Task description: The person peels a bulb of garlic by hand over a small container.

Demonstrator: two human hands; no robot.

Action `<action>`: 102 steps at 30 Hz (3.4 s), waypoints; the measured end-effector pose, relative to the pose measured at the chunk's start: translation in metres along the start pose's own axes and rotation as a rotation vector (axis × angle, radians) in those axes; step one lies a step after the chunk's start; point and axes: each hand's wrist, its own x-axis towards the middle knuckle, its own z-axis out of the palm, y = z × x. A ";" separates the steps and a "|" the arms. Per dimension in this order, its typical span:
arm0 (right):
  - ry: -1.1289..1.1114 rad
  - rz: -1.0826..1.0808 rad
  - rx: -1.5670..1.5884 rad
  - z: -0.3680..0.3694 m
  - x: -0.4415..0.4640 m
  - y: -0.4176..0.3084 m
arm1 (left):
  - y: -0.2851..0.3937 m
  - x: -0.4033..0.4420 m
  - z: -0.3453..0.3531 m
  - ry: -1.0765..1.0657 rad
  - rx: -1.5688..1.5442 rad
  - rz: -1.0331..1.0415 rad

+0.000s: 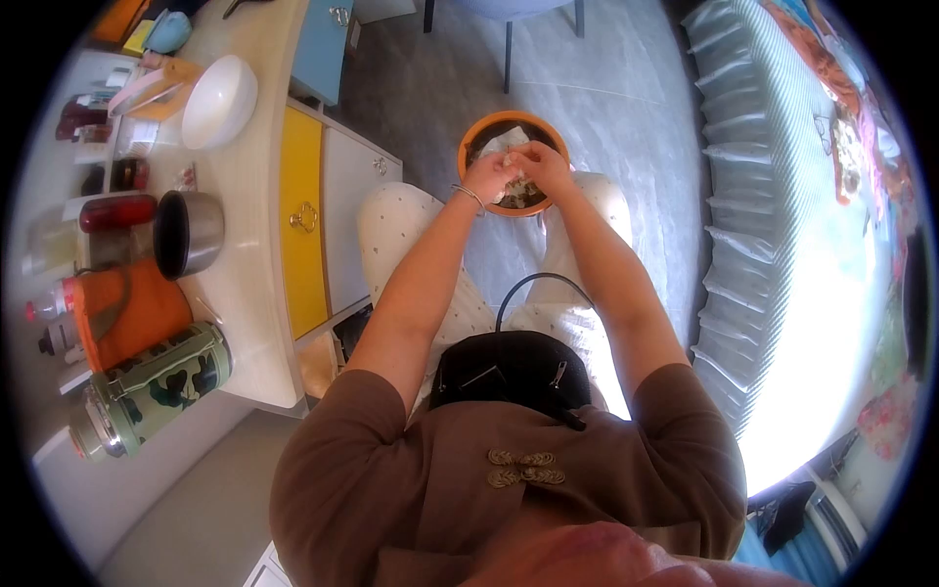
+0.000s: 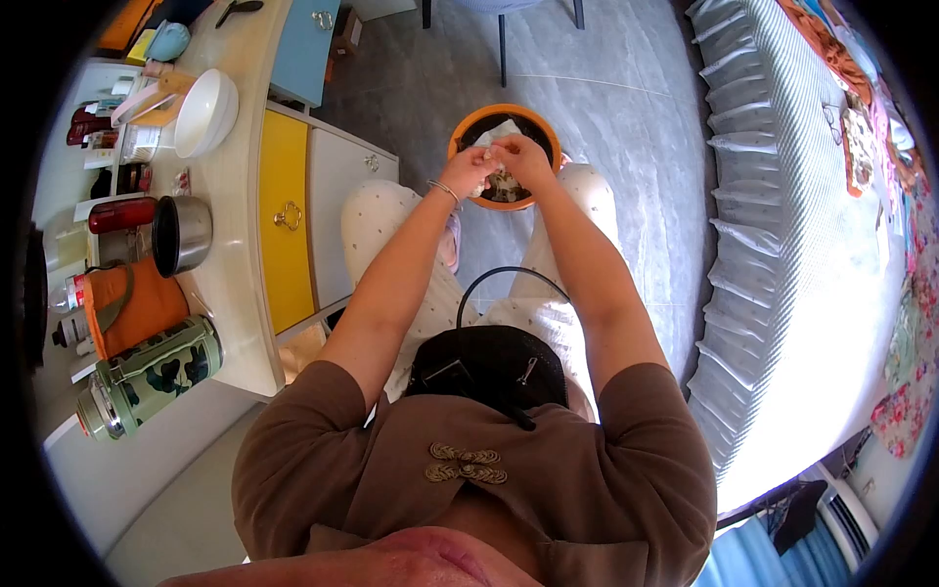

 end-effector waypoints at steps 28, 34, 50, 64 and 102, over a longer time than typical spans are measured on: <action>0.018 -0.080 -0.258 -0.003 -0.005 -0.006 | -0.012 0.001 0.003 0.022 0.144 0.063; 0.201 0.003 -0.145 -0.009 -0.003 -0.003 | 0.001 -0.008 0.005 -0.010 0.173 0.069; 0.128 -0.034 -0.273 -0.008 -0.002 0.002 | -0.003 -0.001 0.000 0.117 0.079 -0.047; 0.201 -0.043 -0.348 -0.013 -0.001 0.023 | -0.008 0.006 -0.007 -0.025 -0.148 -0.001; 0.070 0.233 0.061 -0.006 -0.004 -0.015 | -0.009 0.007 -0.008 0.028 -0.362 -0.104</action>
